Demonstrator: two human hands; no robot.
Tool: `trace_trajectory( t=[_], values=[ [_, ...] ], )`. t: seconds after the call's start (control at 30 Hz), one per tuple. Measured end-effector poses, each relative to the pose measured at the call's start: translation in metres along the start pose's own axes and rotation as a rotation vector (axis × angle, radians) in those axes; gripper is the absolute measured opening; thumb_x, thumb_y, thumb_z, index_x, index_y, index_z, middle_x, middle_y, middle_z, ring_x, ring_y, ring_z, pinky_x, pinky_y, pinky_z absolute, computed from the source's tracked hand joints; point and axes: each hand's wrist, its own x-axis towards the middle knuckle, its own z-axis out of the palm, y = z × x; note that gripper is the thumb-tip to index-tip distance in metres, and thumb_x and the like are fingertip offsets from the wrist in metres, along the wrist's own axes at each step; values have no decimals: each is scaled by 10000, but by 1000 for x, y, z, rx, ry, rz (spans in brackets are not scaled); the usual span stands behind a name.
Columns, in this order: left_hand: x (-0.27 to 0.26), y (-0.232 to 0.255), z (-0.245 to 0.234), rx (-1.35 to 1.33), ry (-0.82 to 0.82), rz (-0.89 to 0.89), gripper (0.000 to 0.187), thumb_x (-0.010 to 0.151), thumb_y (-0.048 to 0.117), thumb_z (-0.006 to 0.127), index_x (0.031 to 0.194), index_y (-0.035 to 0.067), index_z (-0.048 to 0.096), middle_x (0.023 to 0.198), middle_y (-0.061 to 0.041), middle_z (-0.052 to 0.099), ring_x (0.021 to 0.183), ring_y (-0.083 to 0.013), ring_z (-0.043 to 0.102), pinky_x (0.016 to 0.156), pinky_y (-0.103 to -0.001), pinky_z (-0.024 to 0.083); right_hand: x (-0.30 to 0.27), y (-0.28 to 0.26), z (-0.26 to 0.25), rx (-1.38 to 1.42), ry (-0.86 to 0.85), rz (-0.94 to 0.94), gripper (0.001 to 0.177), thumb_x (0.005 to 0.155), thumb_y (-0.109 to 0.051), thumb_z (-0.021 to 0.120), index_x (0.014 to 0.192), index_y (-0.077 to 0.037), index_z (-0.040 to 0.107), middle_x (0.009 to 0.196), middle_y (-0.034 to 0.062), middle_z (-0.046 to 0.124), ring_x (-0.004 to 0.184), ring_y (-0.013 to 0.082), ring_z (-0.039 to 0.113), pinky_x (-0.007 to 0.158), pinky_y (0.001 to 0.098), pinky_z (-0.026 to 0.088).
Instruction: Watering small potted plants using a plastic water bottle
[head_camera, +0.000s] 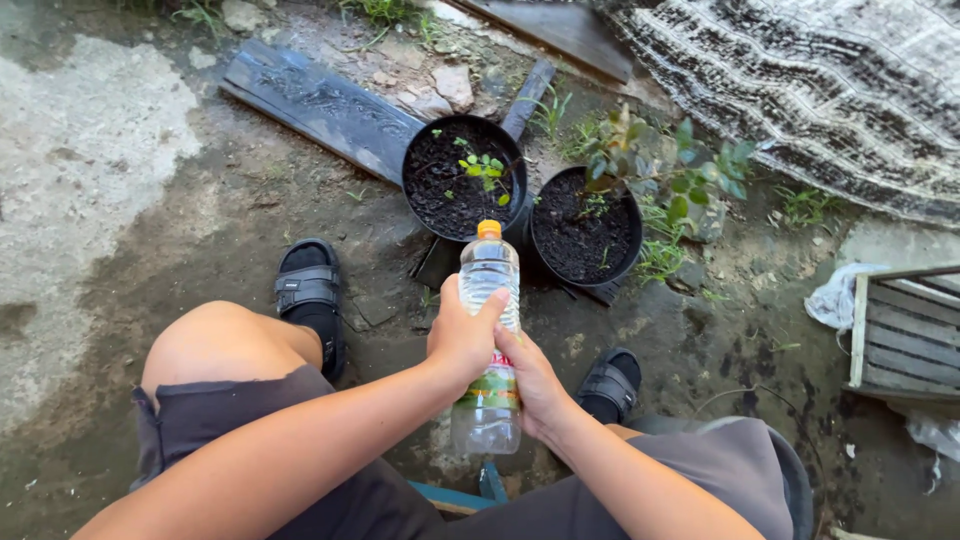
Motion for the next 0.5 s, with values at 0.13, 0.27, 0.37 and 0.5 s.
trace_trajectory(
  t=[0.13, 0.27, 0.37, 0.5],
  values=[
    [-14, 12, 9, 38, -53, 127, 790, 883, 577, 636, 1566, 310, 342, 1415, -194, 618, 1395, -352, 529, 1177, -457, 394, -13, -6, -2, 83, -29, -79, 484, 957, -322, 683, 1357, -70, 577, 1071, 233, 725, 955, 404, 744, 798, 626, 612],
    [-26, 31, 13, 6, -132, 406, 857, 837, 449, 734, 1587, 283, 353, 1360, -190, 653, 1339, -389, 579, 1125, -475, 421, -30, -28, -2, 118, -103, -222, 484, 919, -368, 702, 1347, -174, 585, 1103, 145, 744, 992, 328, 746, 857, 569, 619],
    [-18, 24, 25, -43, -179, 699, 896, 818, 385, 789, 1579, 172, 367, 1337, -220, 662, 1285, -412, 613, 1076, -522, 442, -27, -39, -18, 94, -210, -436, 364, 931, -212, 703, 1260, -84, 616, 1045, 192, 769, 931, 303, 769, 790, 507, 643],
    [-20, 40, 27, -124, -352, 1009, 817, 898, 284, 753, 1589, 117, 351, 1303, -238, 662, 1243, -380, 636, 1054, -522, 460, -28, -68, -37, -37, -234, -750, 448, 815, -135, 841, 1212, -74, 642, 1074, 129, 774, 953, 196, 721, 829, 438, 623]
  ],
)
